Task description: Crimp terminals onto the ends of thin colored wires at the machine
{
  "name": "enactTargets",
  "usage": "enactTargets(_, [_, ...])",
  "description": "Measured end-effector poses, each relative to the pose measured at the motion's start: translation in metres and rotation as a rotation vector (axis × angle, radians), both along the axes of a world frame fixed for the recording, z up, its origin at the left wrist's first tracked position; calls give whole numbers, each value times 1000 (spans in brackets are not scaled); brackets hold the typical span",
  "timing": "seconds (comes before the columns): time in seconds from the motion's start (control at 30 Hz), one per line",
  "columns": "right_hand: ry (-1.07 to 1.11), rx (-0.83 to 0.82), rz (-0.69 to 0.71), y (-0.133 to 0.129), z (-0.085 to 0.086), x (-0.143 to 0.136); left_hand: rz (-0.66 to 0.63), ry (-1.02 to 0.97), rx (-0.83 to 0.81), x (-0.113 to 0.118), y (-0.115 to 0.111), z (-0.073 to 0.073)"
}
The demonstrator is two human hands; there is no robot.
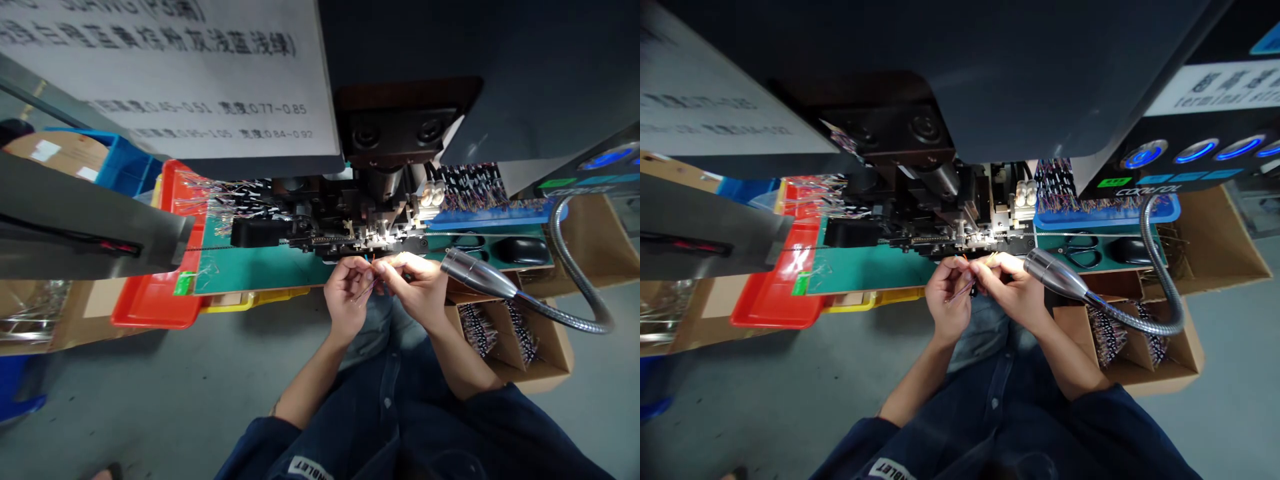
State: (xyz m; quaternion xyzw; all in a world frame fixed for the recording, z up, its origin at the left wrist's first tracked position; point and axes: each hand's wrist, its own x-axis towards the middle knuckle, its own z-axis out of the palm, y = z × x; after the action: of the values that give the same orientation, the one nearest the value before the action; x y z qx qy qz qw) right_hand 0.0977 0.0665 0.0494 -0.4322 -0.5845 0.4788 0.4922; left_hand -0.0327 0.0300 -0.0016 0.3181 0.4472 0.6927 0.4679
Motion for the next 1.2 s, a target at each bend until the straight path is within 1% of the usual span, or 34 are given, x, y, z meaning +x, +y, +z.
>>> enactTargets(0.17, [42, 29, 13, -1, -4, -1, -6, -30, -10, 1, 0, 6])
enactTargets(0.27, [12, 67, -2, 0, -5, -1, -8, -42, -22, 1, -2, 4])
enactTargets(0.33, [5, 55, 16, 2, -5, -2, -14, -42, -25, 1, -3, 1])
enactTargets(0.4, [43, -16, 48, 4, -7, -3, -22, -35, -28, 0, -4, -2])
enactTargets(0.57, [261, -315, 116, 8, -15, -7, -17, -26, -30, -1, -2, -7])
enactTargets(0.63, [316, -408, 123, 10, -18, -9, -6, -39, -33, 0, 0, -7])
enactTargets(0.7, [358, -475, 102, 11, -20, -11, 11, -48, -33, 1, 2, -6])
enactTargets(0.9, [395, -553, 74, 13, -22, -14, 41, -47, -15, 2, 5, -4])
enactTargets(1.03, [354, -553, 62, 13, -21, -14, 56, -40, -19, 2, 6, -3])
enactTargets(1.2, [357, -553, 52, 13, -20, -15, 60, -44, -13, 2, 6, -3])
